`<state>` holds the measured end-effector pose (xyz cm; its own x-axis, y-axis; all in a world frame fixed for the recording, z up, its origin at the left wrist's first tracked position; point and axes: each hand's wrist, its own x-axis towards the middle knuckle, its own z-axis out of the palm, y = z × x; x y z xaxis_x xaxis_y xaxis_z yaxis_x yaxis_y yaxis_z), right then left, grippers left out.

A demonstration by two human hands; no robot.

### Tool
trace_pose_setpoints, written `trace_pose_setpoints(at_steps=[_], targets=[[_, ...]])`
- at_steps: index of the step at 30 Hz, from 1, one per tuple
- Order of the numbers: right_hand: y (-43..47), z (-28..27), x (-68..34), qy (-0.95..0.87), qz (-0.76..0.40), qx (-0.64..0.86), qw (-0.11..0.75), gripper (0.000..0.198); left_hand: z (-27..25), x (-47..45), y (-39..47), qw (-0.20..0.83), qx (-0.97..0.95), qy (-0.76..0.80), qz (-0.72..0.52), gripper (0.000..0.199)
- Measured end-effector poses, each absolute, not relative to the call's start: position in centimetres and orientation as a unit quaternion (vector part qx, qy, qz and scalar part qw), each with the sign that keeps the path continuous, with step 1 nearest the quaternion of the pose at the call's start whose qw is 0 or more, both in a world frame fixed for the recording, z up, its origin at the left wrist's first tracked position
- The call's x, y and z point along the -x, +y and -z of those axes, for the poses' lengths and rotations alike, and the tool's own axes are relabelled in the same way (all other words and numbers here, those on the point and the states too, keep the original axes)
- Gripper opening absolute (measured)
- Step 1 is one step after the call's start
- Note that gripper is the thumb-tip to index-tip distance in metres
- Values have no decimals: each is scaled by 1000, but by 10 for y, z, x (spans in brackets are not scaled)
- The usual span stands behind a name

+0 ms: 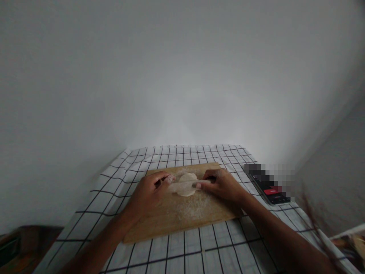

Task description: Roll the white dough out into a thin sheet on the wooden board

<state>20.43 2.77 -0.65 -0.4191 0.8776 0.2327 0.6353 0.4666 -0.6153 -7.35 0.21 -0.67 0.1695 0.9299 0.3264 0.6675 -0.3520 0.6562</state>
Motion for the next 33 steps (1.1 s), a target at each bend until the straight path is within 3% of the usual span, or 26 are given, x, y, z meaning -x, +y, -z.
trace_pose_setpoints(at_steps=[19, 28, 33], targets=[[30, 10, -201, -775, -190, 499, 338, 41, 2, 67, -1, 185, -731, 528, -391, 36], [31, 5, -205, -844, -115, 447, 273, 42, 4, 66, -1, 177, -736, 529, -384, 33], [28, 2, -212, -882, -121, 411, 197, 43, 4, 68, 1, 122, -747, 535, -374, 36]])
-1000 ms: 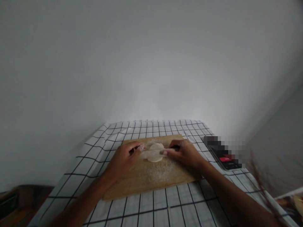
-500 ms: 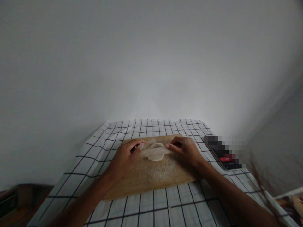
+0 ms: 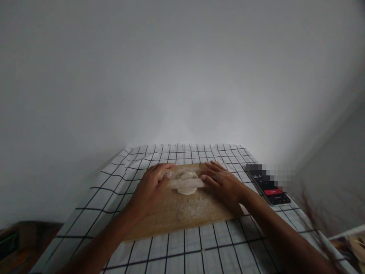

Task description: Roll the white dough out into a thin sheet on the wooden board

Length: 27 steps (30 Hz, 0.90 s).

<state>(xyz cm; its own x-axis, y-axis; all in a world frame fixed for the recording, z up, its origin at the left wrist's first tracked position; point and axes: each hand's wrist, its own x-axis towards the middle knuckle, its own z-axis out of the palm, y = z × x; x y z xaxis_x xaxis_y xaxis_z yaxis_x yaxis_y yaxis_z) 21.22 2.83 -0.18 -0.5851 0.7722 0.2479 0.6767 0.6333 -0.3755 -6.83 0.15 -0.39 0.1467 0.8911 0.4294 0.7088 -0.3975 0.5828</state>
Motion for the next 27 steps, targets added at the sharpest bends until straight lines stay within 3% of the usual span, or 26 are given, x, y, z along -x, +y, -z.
trace_pose_setpoints(at_steps=[5, 12, 18, 27], targets=[[22, -4, -212, -903, -123, 364, 195, 40, 5, 71, 5, 82, -781, 531, -318, 39], [23, 5, -200, -863, -48, 470, 180, 46, 14, 72, 3, -90, -809, 528, -242, 41], [31, 9, -196, -864, -32, 482, 141, 44, 12, 73, 18, -97, -839, 512, -156, 39], [40, 6, -193, -863, -34, 488, 122, 44, 17, 64, 48, -28, -856, 498, -135, 44]])
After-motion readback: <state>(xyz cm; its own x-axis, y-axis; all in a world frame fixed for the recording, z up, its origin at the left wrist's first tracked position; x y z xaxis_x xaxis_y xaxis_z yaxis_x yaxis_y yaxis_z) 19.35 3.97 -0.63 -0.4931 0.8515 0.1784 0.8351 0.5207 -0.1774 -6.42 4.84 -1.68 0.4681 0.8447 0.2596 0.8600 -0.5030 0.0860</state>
